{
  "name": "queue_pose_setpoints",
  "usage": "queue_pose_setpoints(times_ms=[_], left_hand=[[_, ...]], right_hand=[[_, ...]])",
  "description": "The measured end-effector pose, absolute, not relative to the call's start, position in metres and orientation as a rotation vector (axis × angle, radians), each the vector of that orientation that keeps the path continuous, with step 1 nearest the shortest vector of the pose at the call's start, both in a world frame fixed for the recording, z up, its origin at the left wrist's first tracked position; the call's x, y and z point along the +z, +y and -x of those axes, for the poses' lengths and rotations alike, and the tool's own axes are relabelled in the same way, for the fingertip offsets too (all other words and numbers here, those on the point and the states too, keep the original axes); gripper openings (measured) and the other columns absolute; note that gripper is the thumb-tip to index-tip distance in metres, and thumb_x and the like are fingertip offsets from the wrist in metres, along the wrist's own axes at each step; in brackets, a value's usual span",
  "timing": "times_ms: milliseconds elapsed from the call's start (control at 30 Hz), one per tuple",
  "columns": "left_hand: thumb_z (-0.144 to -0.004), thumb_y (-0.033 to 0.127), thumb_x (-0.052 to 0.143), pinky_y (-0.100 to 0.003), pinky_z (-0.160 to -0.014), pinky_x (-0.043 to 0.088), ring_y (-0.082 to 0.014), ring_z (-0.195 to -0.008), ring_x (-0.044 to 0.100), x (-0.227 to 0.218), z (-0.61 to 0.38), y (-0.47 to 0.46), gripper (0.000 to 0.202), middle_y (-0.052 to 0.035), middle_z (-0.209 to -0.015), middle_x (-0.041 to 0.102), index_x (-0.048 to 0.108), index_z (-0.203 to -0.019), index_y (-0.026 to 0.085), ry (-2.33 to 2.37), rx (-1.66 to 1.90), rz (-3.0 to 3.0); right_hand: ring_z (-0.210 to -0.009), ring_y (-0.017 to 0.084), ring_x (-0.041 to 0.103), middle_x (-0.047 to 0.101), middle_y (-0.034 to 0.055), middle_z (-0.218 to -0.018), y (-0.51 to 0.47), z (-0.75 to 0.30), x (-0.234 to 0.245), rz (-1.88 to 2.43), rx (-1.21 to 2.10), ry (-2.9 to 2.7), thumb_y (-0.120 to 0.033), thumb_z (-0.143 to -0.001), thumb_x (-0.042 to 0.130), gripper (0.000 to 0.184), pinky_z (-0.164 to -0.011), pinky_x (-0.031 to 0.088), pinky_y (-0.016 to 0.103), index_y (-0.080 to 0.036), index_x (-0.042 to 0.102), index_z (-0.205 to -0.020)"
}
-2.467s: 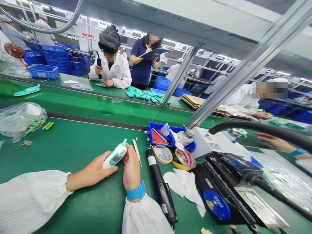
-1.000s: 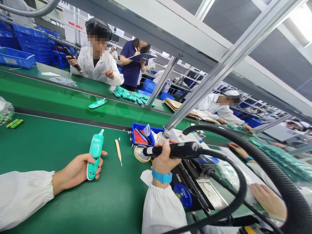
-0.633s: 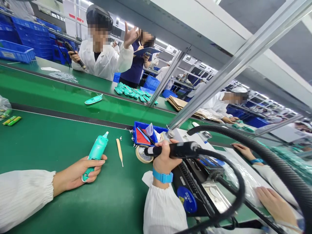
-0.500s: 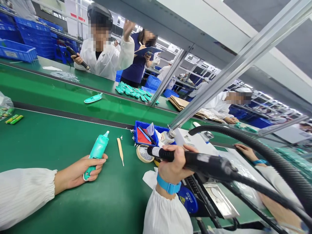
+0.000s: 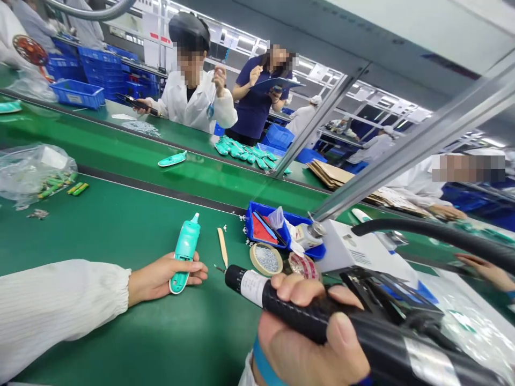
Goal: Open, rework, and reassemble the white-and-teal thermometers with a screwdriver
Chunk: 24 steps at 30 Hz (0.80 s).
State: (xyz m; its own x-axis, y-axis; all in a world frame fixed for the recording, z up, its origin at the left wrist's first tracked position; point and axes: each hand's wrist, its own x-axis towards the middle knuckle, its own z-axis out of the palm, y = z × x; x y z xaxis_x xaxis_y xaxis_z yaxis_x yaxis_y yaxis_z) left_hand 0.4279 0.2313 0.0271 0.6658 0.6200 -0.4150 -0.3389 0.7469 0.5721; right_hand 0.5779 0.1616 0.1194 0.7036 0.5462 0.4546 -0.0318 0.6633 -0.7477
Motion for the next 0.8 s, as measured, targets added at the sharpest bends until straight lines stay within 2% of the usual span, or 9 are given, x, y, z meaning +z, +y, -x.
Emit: queue_pose_setpoints(times_ms=[167, 367, 500, 800], left_hand=[[-0.06, 0.018, 0.075, -0.026, -0.07, 0.05, -0.0145, -0.068, 0.062, 0.027, -0.428, 0.232, 0.025, -0.0086, -0.077, 0.064, 0.055, -0.072, 0.01, 0.621, 0.557, -0.461], [-0.058, 0.016, 0.075, -0.024, -0.062, 0.05, -0.0123, -0.061, 0.061, 0.027, -0.427, 0.232, 0.027, -0.0046, -0.068, 0.062, 0.053, -0.072, 0.011, 0.605, 0.55, -0.47], [-0.056, 0.015, 0.076, -0.023, -0.058, 0.048, -0.0116, -0.057, 0.059, 0.027, -0.428, 0.233, 0.03, -0.002, -0.062, 0.059, 0.052, -0.073, 0.012, 0.625, 0.555, -0.464], [-0.054, 0.021, 0.078, -0.023, -0.055, 0.045, -0.0113, -0.055, 0.057, 0.024, -0.429, 0.23, 0.035, -0.0013, -0.062, 0.058, 0.052, -0.075, 0.012, 0.62, 0.55, -0.503]], right_hand=[[-0.045, 0.012, 0.034, 0.041, -0.0063, -0.045, 0.159, -0.562, 0.113, 0.812, 0.425, -0.69, -0.039, -0.06, 0.058, 0.019, -0.047, 0.035, 0.028, -0.025, 0.052, -0.071], [-0.047, 0.012, 0.036, 0.041, -0.0059, -0.049, 0.16, -0.56, 0.105, 0.798, 0.453, -0.729, -0.038, -0.063, 0.055, 0.017, -0.049, 0.035, 0.028, -0.025, 0.053, -0.074], [-0.046, 0.012, 0.037, 0.042, -0.006, -0.05, 0.159, -0.557, 0.104, 0.8, 0.453, -0.767, -0.036, -0.066, 0.052, 0.015, -0.05, 0.034, 0.028, -0.025, 0.052, -0.076], [-0.047, 0.013, 0.042, 0.048, -0.0049, -0.053, 0.155, -0.555, 0.105, 0.722, 0.49, -0.894, -0.033, -0.069, 0.054, 0.017, -0.049, 0.038, 0.029, -0.025, 0.054, -0.083]])
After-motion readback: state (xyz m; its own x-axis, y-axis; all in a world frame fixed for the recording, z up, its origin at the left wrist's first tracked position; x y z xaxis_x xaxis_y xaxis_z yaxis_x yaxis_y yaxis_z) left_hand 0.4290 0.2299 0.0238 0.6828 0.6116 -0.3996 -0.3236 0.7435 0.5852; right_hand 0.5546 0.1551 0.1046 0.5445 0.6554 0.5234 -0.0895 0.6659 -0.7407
